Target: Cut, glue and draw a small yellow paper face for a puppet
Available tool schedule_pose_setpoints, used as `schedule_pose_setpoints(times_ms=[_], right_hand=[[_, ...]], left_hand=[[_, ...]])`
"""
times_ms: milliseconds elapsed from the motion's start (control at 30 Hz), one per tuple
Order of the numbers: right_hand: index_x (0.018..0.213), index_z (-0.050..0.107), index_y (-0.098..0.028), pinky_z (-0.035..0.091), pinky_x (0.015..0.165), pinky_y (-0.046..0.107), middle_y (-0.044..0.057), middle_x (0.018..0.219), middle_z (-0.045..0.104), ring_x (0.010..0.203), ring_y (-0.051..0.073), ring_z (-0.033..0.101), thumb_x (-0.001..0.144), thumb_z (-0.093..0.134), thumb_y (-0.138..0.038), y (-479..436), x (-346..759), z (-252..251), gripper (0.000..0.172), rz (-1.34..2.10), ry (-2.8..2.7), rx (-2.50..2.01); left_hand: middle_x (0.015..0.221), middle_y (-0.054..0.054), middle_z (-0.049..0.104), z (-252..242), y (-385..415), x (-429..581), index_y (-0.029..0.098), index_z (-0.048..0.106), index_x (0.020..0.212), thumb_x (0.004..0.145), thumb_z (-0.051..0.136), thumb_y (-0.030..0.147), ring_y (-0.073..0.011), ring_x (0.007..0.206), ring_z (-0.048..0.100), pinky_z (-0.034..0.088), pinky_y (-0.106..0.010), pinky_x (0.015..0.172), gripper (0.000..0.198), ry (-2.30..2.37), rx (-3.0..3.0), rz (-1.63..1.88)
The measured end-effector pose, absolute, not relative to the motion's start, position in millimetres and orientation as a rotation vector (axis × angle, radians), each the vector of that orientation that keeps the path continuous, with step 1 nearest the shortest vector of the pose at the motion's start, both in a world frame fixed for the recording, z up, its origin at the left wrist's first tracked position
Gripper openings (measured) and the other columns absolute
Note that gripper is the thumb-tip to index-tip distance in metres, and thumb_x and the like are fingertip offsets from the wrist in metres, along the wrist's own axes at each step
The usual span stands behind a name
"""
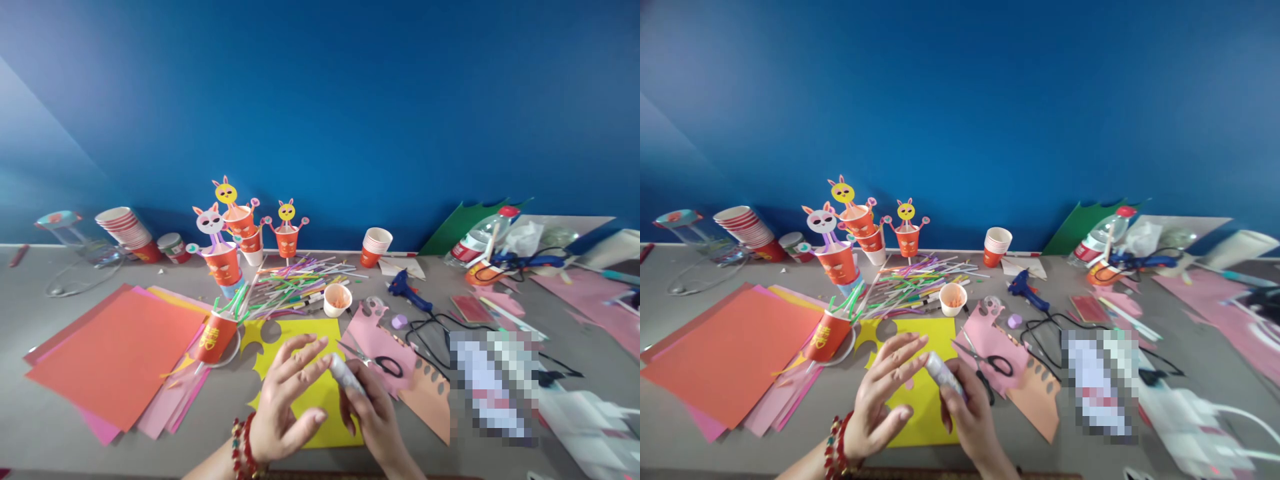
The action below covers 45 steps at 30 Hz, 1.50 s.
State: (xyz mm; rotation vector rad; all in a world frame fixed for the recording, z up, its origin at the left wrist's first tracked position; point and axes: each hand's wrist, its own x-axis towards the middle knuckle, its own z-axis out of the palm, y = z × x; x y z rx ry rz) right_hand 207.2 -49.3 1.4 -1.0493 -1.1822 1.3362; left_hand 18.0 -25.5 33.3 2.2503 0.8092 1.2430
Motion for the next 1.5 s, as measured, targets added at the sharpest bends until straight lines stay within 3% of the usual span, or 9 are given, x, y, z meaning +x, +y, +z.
schedule_pose_setpoints(times_ms=[700, 933, 1500], right_hand=[[0.088, 0.058, -0.019, 0.031, 0.035, 0.017, -0.008, 0.050, 0.043, 0.035, 0.006, 0.037, 0.090, 0.054, -0.064, -46.8, 205.2, 6.1, 0.046, 1.251, -1.231, -1.145], [0.090, 0.059, -0.019, 0.031, 0.035, 0.017, -0.008, 0.052, 0.043, 0.035, 0.006, 0.036, 0.091, 0.056, -0.058, -47.8, 207.5, 5.4, 0.040, 1.175, -1.270, -1.168], [0.085, 0.057, -0.019, 0.030, 0.035, 0.017, -0.009, 0.050, 0.042, 0.036, 0.008, 0.035, 0.093, 0.052, -0.050, -44.3, 208.0, 7.8, 0.032, 1.080, -1.350, -1.206]], left_hand=[[0.151, -0.013, 0.048, 29.1, -27.5, 18.5, 0.023, 0.049, 0.146, 0.100, 0.040, 0.054, -0.0344, 0.142, 0.036, 0.035, -0.054, 0.113, 0.056, 0.857, 2.180, 1.284], [0.151, -0.012, 0.048, 28.7, -20.8, 19.1, 0.026, 0.054, 0.141, 0.099, 0.040, 0.055, -0.0361, 0.143, 0.035, 0.036, -0.058, 0.111, 0.053, 0.871, 2.166, 1.273], [0.153, -0.012, 0.046, 22.9, -24.9, 16.4, 0.025, 0.050, 0.144, 0.099, 0.040, 0.057, -0.0369, 0.144, 0.032, 0.034, -0.059, 0.112, 0.057, 0.884, 2.156, 1.263]])
